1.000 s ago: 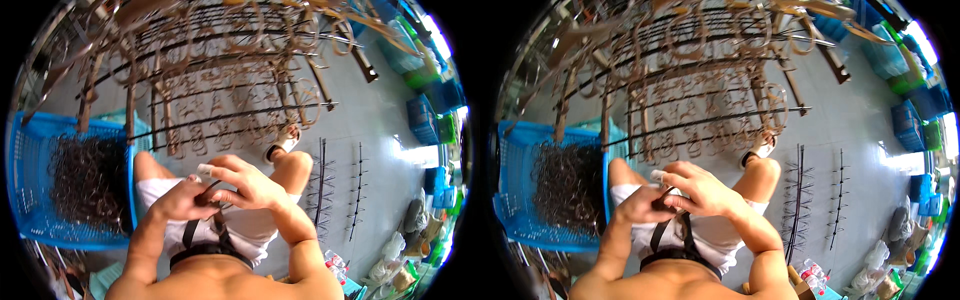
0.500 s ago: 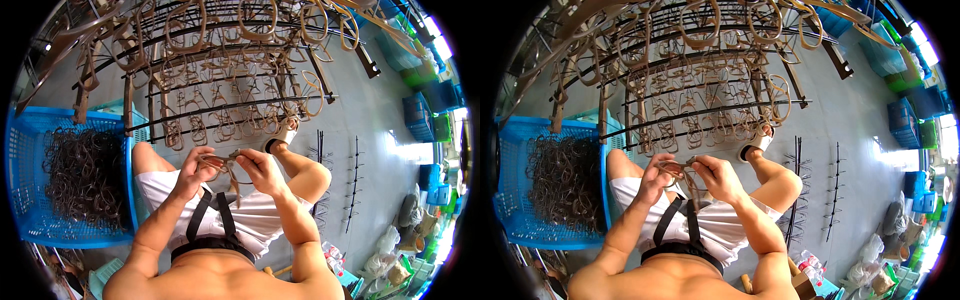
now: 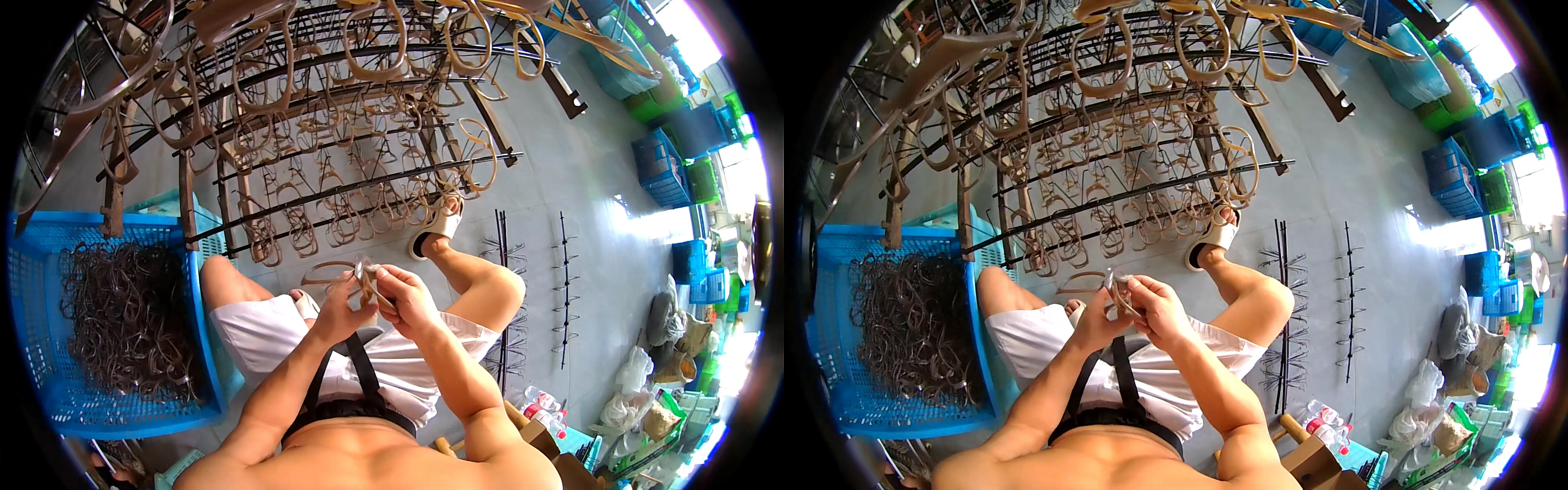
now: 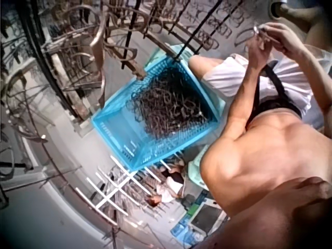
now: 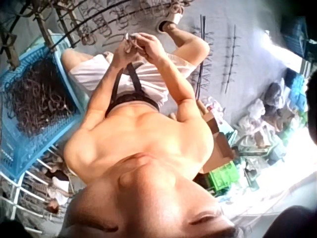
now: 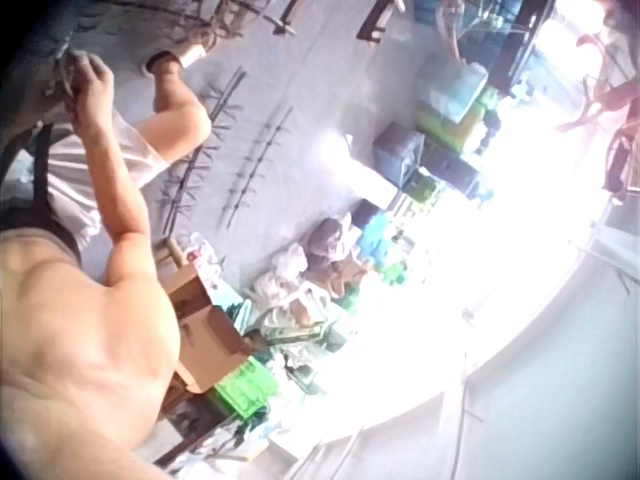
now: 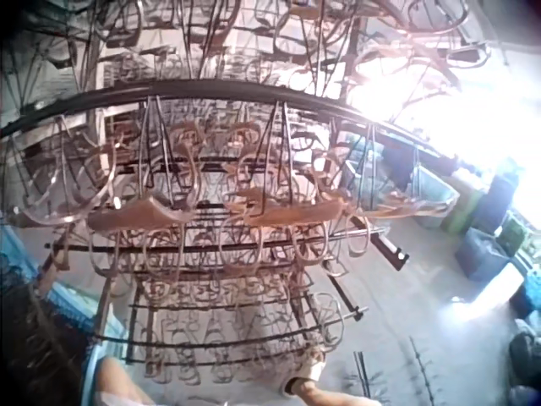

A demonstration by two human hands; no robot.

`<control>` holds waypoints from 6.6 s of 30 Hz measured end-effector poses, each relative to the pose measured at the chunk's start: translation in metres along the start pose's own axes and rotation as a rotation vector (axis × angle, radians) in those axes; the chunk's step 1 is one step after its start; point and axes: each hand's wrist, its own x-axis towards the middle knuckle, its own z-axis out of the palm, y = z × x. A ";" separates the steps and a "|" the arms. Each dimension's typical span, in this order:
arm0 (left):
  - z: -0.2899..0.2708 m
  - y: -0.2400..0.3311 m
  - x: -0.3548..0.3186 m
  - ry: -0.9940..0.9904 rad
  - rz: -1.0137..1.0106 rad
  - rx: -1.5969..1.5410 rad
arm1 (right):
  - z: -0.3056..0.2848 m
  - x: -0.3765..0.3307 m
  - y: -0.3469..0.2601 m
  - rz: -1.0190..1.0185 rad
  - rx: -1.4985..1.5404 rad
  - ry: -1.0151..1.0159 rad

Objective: The person sits on a chair and repeatedly picks up metal wire loops from a blue basket, then attaches them to wooden hangers on a multi-tiered rack. The person handles the hangers and wire loops one at a time, securing the loops onto the hanger hooks.

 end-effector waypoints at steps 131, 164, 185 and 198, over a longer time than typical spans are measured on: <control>-0.124 0.017 -0.053 0.803 -0.058 0.263 | 0.046 0.072 -0.019 -1.104 -0.375 0.516; -0.276 -0.085 -0.128 0.954 -0.636 0.391 | 0.015 0.135 -0.038 -0.947 -0.376 0.650; -0.265 -0.111 -0.137 1.140 -0.627 0.201 | 0.019 0.130 -0.018 -1.054 -0.585 0.461; -0.269 -0.114 -0.165 1.197 -0.577 -0.083 | 0.015 0.139 -0.022 -1.180 -0.765 0.566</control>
